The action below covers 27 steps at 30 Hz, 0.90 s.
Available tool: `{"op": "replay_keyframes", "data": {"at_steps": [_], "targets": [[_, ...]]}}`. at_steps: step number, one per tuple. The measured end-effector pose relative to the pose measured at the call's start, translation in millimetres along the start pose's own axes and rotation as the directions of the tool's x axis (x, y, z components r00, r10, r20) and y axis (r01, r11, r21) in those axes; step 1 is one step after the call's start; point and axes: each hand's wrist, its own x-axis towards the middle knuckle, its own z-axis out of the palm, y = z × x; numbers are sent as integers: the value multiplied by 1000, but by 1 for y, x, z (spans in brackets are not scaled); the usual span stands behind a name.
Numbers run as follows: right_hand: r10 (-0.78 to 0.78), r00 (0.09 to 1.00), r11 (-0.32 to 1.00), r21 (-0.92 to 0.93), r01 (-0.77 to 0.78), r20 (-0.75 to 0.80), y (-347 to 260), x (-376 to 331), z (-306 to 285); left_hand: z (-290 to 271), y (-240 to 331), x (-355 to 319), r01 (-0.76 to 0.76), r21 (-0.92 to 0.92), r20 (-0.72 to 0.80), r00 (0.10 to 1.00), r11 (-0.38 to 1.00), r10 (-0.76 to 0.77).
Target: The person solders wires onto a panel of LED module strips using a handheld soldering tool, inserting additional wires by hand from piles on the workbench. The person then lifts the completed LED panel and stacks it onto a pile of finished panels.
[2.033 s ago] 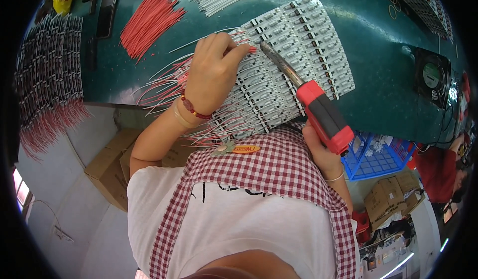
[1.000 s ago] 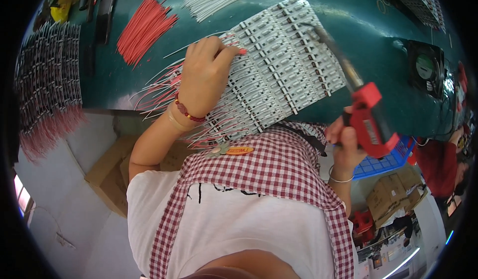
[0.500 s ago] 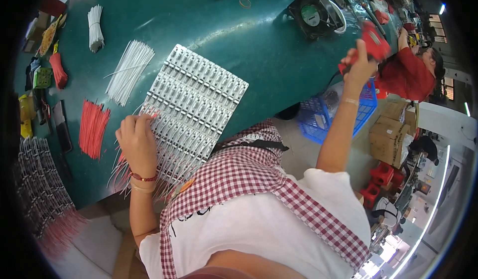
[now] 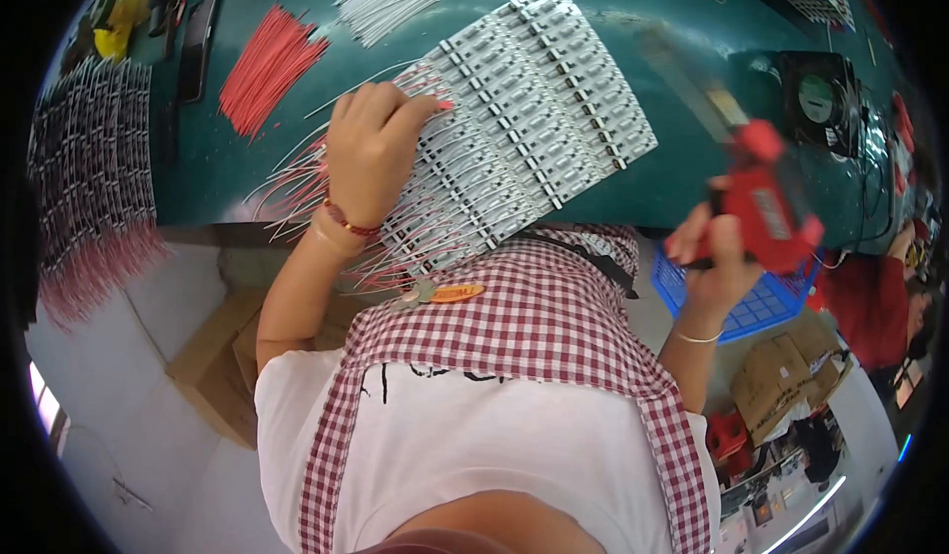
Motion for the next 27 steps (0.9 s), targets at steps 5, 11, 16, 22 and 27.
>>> {"op": "replay_keyframes", "data": {"at_steps": [5, 11, 16, 22, 27], "targets": [[299, 942, 954, -20, -299, 150, 33, -27, 26, 5, 5, -3, -14, 39, -36, 999, 999, 15], [360, 915, 928, -173, -330, 183, 38, -37, 34, 2, 1, -4, 22, -10, 11, 1000, 1000, -22], [372, 912, 922, -180, -342, 172, 41, -43, 33, 5, 5, -5, 17, -124, -84, 996, 992, -27], [386, 907, 905, -258, -338, 166, 46, -47, 28, 6, 7, -6, 20, -96, -17, 1000, 995, -22], [301, 934, 907, -360, -218, 192, 55, -54, 20, 7, 8, -7, -2, -78, -3, 1000, 997, 2]]}}
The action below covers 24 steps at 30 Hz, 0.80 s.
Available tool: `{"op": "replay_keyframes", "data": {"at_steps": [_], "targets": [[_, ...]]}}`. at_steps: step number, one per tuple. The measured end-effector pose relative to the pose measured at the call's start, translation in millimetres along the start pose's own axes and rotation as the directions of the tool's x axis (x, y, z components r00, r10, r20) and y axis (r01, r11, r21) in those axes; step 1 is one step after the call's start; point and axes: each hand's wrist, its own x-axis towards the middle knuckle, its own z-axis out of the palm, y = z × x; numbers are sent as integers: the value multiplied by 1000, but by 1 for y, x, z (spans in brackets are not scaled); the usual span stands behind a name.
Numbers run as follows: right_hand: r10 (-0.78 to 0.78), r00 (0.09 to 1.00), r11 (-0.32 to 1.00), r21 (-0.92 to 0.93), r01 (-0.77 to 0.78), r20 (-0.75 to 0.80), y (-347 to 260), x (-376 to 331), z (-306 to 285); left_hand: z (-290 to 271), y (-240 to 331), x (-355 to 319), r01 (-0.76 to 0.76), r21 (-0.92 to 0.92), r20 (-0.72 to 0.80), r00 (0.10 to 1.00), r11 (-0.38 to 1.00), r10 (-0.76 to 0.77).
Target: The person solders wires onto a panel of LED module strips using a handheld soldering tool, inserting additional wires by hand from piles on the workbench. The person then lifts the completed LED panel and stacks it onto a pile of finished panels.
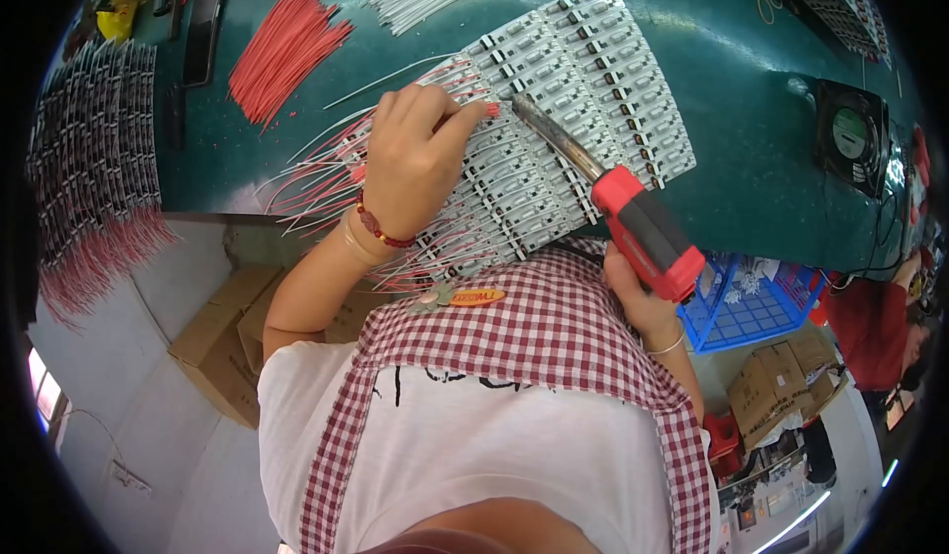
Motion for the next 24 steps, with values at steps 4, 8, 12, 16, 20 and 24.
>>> {"op": "replay_keyframes", "data": {"at_steps": [4, 8, 12, 16, 20, 24], "targets": [[3, 999, 1000, 6, -3, 35, -4, 1, 1, 0, -1, 0, 9, -35, -5, 1000, 999, -9], [25, 1000, 999, -30, -24, 19, -9, 3, 2, -3, -1, -1, 28, -44, -3, 1000, 999, -29], [4, 999, 991, -135, 0, 35, -2, 3, -1, -1, 0, 0, 12, -30, 0, 1000, 999, -12], [-47, 997, 968, -244, 60, 56, 4, 1, -5, -1, 0, 0, 13, -20, 5, 1000, 1000, -13], [-66, 995, 977, -195, 81, 77, 0, 5, -5, -1, -1, 0, 11, -19, 1, 1000, 1000, -11], [-71, 997, 987, -145, 76, 35, 2, 3, -3, -1, -1, -1, 6, -35, -5, 1000, 999, -6]]}}
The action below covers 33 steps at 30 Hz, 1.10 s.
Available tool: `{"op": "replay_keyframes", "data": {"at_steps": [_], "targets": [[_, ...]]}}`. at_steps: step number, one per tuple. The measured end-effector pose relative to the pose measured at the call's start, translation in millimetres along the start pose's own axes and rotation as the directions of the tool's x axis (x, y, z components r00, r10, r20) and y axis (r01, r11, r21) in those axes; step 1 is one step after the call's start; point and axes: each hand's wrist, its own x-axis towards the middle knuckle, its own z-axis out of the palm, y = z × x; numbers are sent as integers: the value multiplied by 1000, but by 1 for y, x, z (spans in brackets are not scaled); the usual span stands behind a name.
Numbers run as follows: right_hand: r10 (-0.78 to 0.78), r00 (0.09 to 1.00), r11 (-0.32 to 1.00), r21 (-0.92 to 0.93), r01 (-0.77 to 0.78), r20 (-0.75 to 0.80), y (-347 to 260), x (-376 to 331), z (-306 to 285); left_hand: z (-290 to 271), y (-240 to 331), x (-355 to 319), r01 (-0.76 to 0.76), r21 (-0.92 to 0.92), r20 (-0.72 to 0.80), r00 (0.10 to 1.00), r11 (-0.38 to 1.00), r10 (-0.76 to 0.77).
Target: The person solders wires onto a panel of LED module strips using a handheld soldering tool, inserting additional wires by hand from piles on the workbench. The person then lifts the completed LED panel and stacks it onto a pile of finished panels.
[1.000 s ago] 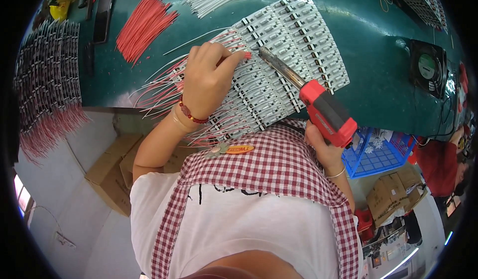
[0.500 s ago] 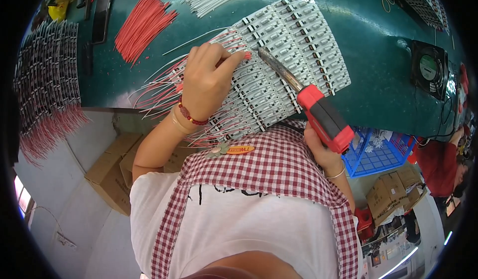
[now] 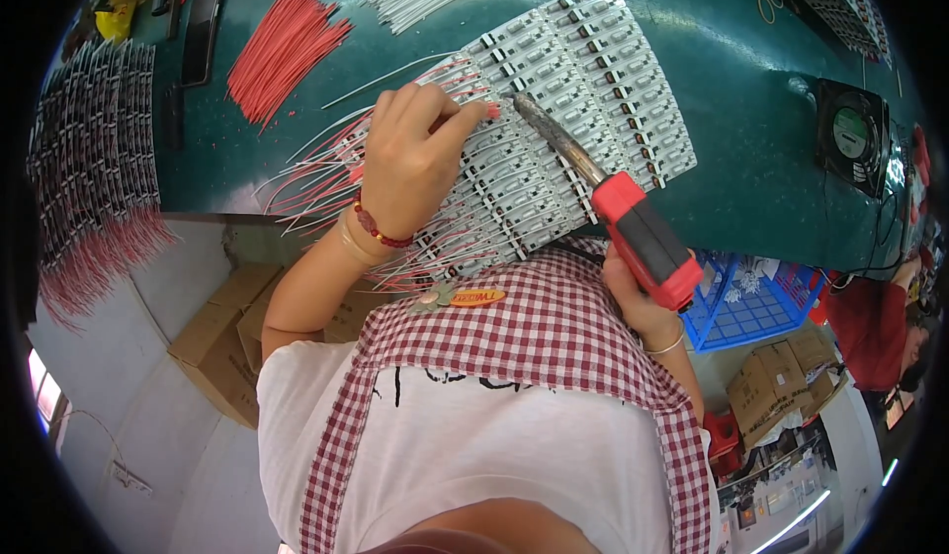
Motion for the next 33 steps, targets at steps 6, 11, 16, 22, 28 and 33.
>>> {"op": "replay_keyframes", "data": {"at_steps": [6, 11, 16, 22, 28, 33], "targets": [[56, 998, 994, -99, -53, 27, 6, 1, -5, 1, 1, 0, -3, 11, 8, 1000, 1000, 3], [33, 999, 991, -134, -29, 33, 5, 4, -4, 1, 2, 0, -6, 20, 17, 1000, 1000, 5], [2, 1000, 989, -146, 1, 16, -2, 0, -5, 1, 3, 4, 28, 6, 6, 1000, 1000, -28], [-1, 1000, 997, -79, 2, 15, 0, -5, -6, -1, 4, 4, 44, 2, 26, 999, 999, -44], [11, 1000, 1000, -23, -11, 10, 0, -2, -5, 0, 3, 2, 45, -8, 5, 999, 999, -45], [-79, 996, 989, -125, 82, 28, -3, 3, -3, -2, 1, -2, 2, -22, 27, 1000, 1000, -1]]}}
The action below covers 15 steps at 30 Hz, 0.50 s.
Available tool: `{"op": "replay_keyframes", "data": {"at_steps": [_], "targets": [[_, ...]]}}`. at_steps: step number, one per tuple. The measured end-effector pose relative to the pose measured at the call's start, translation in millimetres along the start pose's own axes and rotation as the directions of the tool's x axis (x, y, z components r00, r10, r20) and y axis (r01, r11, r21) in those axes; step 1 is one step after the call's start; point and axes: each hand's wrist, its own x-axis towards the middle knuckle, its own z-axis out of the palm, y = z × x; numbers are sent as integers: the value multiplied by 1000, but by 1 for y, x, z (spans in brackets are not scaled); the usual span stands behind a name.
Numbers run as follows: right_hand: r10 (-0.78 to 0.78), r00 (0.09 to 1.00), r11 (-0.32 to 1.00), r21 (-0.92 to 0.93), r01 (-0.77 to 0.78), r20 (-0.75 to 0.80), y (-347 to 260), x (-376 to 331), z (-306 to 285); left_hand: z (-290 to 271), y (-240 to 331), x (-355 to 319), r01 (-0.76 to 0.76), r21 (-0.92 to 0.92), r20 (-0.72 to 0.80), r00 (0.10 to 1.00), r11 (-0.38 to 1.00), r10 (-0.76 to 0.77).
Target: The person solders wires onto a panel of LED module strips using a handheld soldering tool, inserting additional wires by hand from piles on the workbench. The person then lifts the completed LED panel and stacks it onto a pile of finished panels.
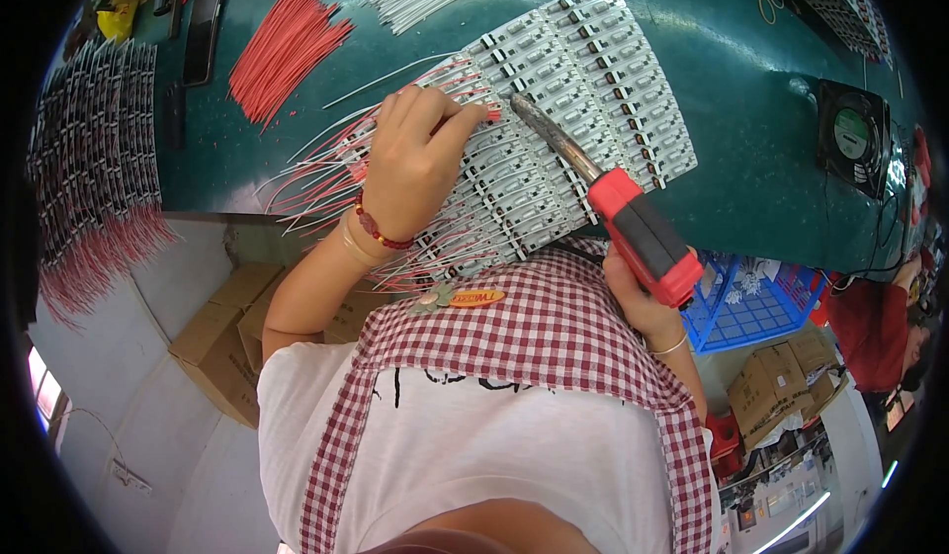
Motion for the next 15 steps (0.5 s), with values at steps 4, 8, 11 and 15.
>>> {"op": "replay_keyframes", "data": {"at_steps": [4, 8, 11, 15], "targets": [[129, 991, 991, 33, -130, 27, 6, -1, -3, 2, 0, 0, 4, -7, -6, 1000, 1000, -4], [78, 997, 996, -54, -77, 19, 10, -1, -2, 4, 0, 0, 10, -22, -19, 1000, 1000, -10], [63, 998, 997, -42, -64, -30, 5, -3, 0, 4, 1, 1, 19, -10, -6, 1000, 1000, -19], [131, 989, 989, 82, -125, -66, 6, -8, 0, 5, 1, 1, 24, -22, -23, 999, 999, -25]]}}
